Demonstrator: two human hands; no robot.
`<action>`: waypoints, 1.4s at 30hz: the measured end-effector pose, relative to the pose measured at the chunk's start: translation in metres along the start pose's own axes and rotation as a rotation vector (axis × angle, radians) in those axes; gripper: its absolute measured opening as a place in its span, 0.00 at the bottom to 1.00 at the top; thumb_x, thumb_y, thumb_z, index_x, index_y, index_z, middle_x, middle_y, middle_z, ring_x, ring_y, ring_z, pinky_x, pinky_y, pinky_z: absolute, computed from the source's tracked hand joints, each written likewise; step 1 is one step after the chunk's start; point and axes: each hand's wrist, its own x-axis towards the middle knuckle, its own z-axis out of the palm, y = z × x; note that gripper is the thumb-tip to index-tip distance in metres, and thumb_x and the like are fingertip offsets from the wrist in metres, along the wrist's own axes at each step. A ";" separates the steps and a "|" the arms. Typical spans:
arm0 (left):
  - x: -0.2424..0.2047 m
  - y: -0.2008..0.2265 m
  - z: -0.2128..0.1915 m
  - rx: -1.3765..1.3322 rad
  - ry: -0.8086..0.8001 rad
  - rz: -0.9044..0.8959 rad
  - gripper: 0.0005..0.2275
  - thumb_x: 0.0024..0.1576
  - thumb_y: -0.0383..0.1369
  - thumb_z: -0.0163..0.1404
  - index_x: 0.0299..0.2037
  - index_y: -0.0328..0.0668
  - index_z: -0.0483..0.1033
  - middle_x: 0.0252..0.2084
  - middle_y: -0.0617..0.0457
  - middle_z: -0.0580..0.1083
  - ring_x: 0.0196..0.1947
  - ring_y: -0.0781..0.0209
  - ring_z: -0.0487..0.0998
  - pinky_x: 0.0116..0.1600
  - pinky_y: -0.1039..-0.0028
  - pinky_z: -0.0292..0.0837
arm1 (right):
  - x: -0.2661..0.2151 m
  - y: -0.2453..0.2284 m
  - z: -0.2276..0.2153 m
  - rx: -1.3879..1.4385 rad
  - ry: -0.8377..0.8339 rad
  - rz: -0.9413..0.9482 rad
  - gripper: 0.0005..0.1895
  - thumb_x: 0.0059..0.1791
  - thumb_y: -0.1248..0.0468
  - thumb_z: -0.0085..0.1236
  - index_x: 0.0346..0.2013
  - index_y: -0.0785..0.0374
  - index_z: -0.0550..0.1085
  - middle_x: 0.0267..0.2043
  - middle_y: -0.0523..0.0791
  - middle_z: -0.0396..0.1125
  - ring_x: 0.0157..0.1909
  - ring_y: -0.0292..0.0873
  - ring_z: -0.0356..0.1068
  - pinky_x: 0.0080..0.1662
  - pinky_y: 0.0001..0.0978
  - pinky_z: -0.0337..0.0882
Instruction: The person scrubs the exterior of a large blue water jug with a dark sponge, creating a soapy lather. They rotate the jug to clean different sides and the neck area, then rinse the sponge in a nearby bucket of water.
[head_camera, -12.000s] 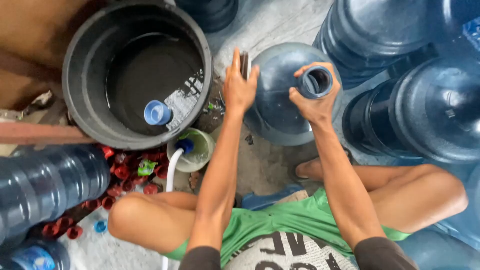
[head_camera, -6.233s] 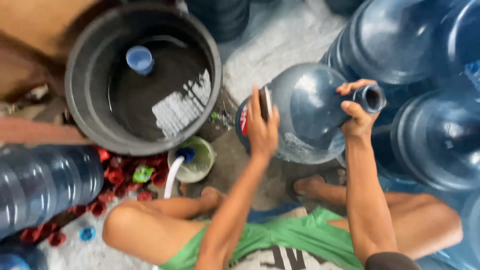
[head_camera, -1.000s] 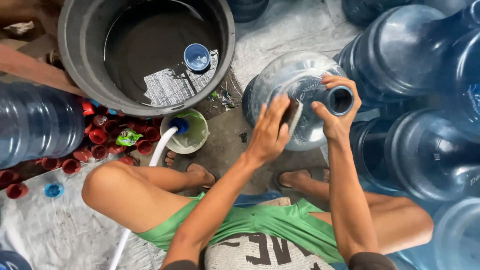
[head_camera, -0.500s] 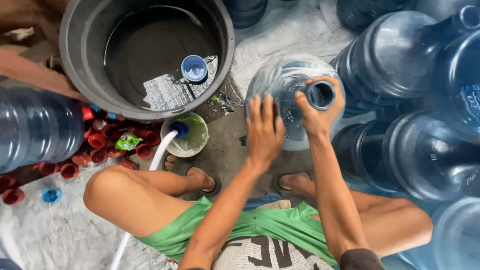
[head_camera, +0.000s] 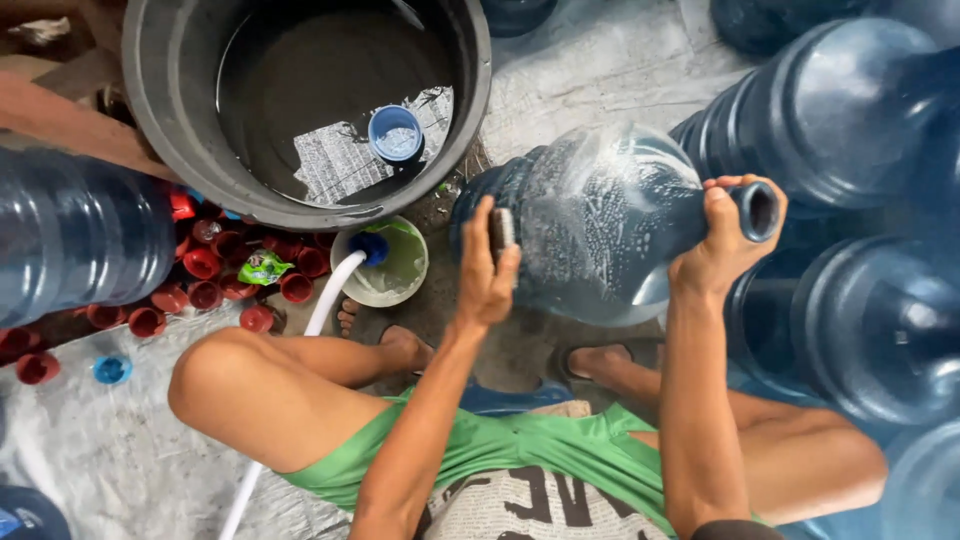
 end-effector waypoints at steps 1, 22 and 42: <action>0.005 -0.009 -0.016 0.009 -0.015 -0.015 0.27 0.56 0.35 0.42 0.67 0.41 0.50 0.51 0.37 0.62 0.52 0.37 0.64 0.57 0.57 0.59 | -0.003 -0.004 -0.003 -0.009 0.013 0.017 0.16 0.41 0.75 0.59 0.39 0.67 0.65 0.32 0.53 0.64 0.35 0.43 0.70 0.40 0.30 0.71; 0.010 -0.283 -0.105 0.893 -0.614 -0.915 0.26 0.48 0.46 0.50 0.56 0.45 0.69 0.54 0.46 0.71 0.58 0.47 0.68 0.60 0.56 0.63 | -0.006 -0.006 -0.040 -0.006 0.105 0.029 0.14 0.45 0.69 0.59 0.42 0.62 0.65 0.34 0.48 0.66 0.40 0.40 0.72 0.46 0.27 0.73; 0.083 0.086 0.087 0.412 -0.279 0.121 0.31 0.47 0.43 0.54 0.63 0.55 0.59 0.53 0.38 0.66 0.56 0.33 0.67 0.58 0.48 0.64 | 0.013 -0.006 -0.041 0.045 0.064 0.032 0.19 0.36 0.71 0.60 0.36 0.63 0.62 0.26 0.52 0.64 0.31 0.45 0.71 0.40 0.33 0.72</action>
